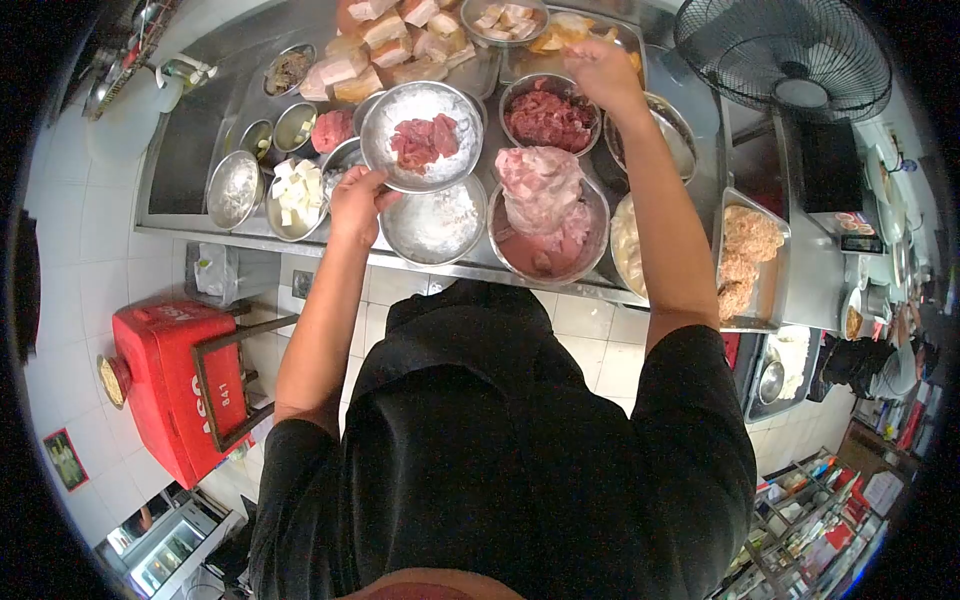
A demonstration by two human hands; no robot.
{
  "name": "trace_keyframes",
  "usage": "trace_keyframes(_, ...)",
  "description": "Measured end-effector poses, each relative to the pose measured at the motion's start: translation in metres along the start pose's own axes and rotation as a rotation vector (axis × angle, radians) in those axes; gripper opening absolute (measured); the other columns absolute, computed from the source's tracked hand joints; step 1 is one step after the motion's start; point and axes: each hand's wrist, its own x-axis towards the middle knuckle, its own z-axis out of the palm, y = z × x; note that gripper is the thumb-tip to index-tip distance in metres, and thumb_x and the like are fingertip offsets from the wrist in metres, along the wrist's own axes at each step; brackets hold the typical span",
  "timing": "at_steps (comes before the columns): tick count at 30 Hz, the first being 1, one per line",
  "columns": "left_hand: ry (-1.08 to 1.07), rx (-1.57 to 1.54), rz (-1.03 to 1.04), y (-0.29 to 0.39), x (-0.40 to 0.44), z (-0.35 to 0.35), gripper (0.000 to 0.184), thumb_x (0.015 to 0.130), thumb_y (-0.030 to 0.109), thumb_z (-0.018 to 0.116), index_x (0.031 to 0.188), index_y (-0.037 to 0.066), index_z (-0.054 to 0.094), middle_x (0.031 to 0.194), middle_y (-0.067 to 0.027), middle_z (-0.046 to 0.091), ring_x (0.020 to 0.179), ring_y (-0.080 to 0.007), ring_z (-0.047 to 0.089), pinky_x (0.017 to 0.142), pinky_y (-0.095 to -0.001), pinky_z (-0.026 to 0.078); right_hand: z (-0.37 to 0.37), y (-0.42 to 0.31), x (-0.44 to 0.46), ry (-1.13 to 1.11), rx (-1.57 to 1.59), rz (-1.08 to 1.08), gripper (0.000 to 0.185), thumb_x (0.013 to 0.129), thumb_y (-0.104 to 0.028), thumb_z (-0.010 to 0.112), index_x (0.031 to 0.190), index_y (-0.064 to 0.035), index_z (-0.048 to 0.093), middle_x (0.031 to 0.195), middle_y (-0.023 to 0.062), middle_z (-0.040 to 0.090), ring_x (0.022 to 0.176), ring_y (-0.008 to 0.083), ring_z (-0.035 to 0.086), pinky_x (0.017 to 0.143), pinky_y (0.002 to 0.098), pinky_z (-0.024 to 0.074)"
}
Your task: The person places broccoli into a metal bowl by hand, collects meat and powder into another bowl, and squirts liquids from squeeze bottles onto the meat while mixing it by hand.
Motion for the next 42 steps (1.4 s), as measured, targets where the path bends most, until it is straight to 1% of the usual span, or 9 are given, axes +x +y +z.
trace_keyframes(7, -0.022, -0.044, 0.048, -0.011, 0.012, 0.010, 0.017, 0.084, 0.001, 0.059, 0.072, 0.008, 0.050, 0.074, -0.0037, 0.057, 0.065, -0.0140, 0.060, 0.061, -0.0301, 0.059, 0.091, -0.075, -0.040, 0.147, -0.082, -0.687, 0.014, 0.086, -0.003, 0.060, 0.094, -0.0040, 0.070, 0.088, 0.0052, 0.068, 0.081, 0.0168, 0.063, 0.074, 0.0293, 0.0504)
trace_keyframes(9, -0.003, -0.024, 0.038, -0.009, 0.005, 0.016, 0.017, 0.084, 0.001, 0.059, 0.072, 0.008, 0.050, 0.075, -0.0037, 0.057, 0.065, -0.0139, 0.060, 0.061, -0.0302, 0.059, 0.130, -0.052, -0.038, -0.423, -0.305, -0.507, 0.031, 0.072, 0.007, 0.054, 0.096, -0.0042, 0.069, 0.095, 0.0116, 0.067, 0.090, 0.0234, 0.064, 0.080, 0.0330, 0.0495)
trace_keyframes(12, -0.008, -0.018, 0.047, -0.006, 0.009, 0.023, 0.016, 0.084, 0.002, 0.060, 0.073, 0.008, 0.050, 0.074, -0.0043, 0.058, 0.064, -0.0140, 0.060, 0.060, -0.0296, 0.059, 0.144, -0.060, -0.037, -0.083, -0.124, -0.893, 0.023, 0.076, 0.002, 0.058, 0.095, -0.0043, 0.070, 0.092, 0.0124, 0.068, 0.084, 0.0255, 0.065, 0.077, 0.0345, 0.0510)
trace_keyframes(14, -0.010, -0.013, 0.017, -0.009, 0.006, 0.015, 0.016, 0.084, 0.002, 0.061, 0.072, 0.008, 0.050, 0.074, -0.0049, 0.058, 0.063, -0.0142, 0.061, 0.060, -0.0291, 0.059, 0.120, -0.070, -0.020, -0.101, -0.111, -0.572, 0.018, 0.078, -0.003, 0.062, 0.093, -0.0052, 0.070, 0.092, 0.0127, 0.068, 0.081, 0.0297, 0.065, 0.074, 0.0353, 0.0518)
trace_keyframes(16, 0.002, -0.015, 0.026, -0.009, 0.003, 0.013, 0.017, 0.085, 0.002, 0.060, 0.072, 0.008, 0.050, 0.074, -0.0047, 0.059, 0.063, -0.0137, 0.061, 0.059, -0.0277, 0.058, 0.091, -0.040, 0.032, 0.044, -0.369, -0.773, 0.015, 0.078, -0.010, 0.064, 0.093, -0.0065, 0.069, 0.090, 0.0133, 0.067, 0.081, 0.0318, 0.064, 0.073, 0.0356, 0.0517)
trace_keyframes(19, 0.027, -0.021, 0.038, -0.007, -0.001, 0.009, 0.018, 0.085, 0.002, 0.059, 0.071, 0.008, 0.050, 0.074, -0.0043, 0.059, 0.063, -0.0134, 0.061, 0.059, -0.0274, 0.058, 0.051, 0.007, 0.071, -0.179, -0.878, -0.453, 0.020, 0.071, -0.016, 0.065, 0.089, -0.0067, 0.067, 0.091, 0.0172, 0.065, 0.091, 0.0336, 0.064, 0.078, 0.0434, 0.0512)
trace_keyframes(22, 0.041, -0.035, 0.042, -0.008, -0.002, 0.005, 0.018, 0.085, 0.002, 0.059, 0.071, 0.008, 0.050, 0.073, -0.0041, 0.059, 0.063, -0.0132, 0.061, 0.058, -0.0273, 0.059, 0.044, 0.059, 0.070, -0.229, -1.077, -0.523, 0.024, 0.073, -0.016, 0.066, 0.094, -0.0069, 0.066, 0.097, 0.0167, 0.064, 0.093, 0.0344, 0.063, 0.079, 0.0442, 0.0509)
trace_keyframes(34, 0.087, 0.010, 0.033, -0.004, -0.003, 0.001, 0.017, 0.085, 0.003, 0.060, 0.072, 0.008, 0.052, 0.073, -0.0034, 0.058, 0.063, -0.0126, 0.060, 0.058, -0.0272, 0.059, 0.047, 0.087, 0.070, -0.165, -0.812, -0.751, 0.017, 0.077, -0.013, 0.060, 0.092, -0.0066, 0.065, 0.092, 0.0163, 0.061, 0.089, 0.0352, 0.061, 0.077, 0.0451, 0.0487)
trace_keyframes(42, 0.052, -0.016, 0.033, -0.008, 0.001, 0.004, 0.020, 0.085, 0.002, 0.059, 0.069, 0.009, 0.050, 0.072, -0.0029, 0.057, 0.062, -0.0122, 0.059, 0.059, -0.0277, 0.059, 0.080, 0.077, 0.039, -0.583, -0.854, -0.502, 0.021, 0.069, -0.015, 0.064, 0.086, -0.0023, 0.067, 0.087, 0.0210, 0.065, 0.083, 0.0395, 0.062, 0.075, 0.0447, 0.0496)
